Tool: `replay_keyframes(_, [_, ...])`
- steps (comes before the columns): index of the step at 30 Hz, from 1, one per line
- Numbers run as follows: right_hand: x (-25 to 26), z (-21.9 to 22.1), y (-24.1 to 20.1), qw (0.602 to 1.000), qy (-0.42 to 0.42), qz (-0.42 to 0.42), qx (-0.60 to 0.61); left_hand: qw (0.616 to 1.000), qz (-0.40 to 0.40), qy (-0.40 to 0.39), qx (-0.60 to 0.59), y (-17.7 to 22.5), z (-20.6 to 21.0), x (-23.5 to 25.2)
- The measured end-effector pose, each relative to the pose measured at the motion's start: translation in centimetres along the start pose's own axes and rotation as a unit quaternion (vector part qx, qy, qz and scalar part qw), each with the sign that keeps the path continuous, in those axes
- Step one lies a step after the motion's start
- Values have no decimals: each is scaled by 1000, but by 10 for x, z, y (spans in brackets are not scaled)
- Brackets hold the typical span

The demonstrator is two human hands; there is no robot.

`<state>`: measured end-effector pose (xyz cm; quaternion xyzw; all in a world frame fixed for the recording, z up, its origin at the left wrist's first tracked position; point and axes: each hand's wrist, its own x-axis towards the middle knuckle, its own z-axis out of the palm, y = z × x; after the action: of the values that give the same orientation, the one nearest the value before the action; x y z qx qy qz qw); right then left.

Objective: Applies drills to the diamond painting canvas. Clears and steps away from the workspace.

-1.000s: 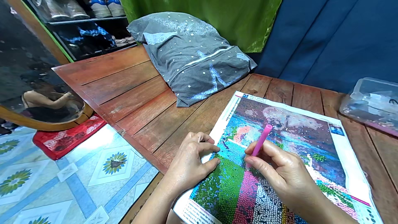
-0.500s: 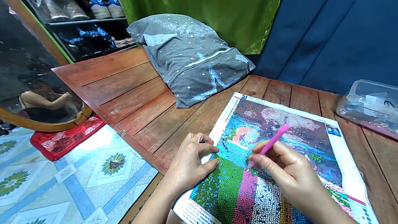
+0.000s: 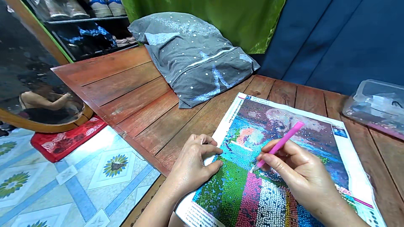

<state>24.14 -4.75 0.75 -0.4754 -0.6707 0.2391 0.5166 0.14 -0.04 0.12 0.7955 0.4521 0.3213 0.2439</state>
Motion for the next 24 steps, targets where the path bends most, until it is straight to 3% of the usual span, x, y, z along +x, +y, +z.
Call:
replay_keyframes(13, [-3,6,5,997,-14,-37,-66,1000,2,-1,0,0,0,0])
replay_keyframes(20, [-1,10,1,981,-38,-138,-133,1000,5,1,-2,1,0,0])
replay_keyframes(24, [-2,8,3,991,-32,-85,-101,1000,0,-5,-3,0,-1,0])
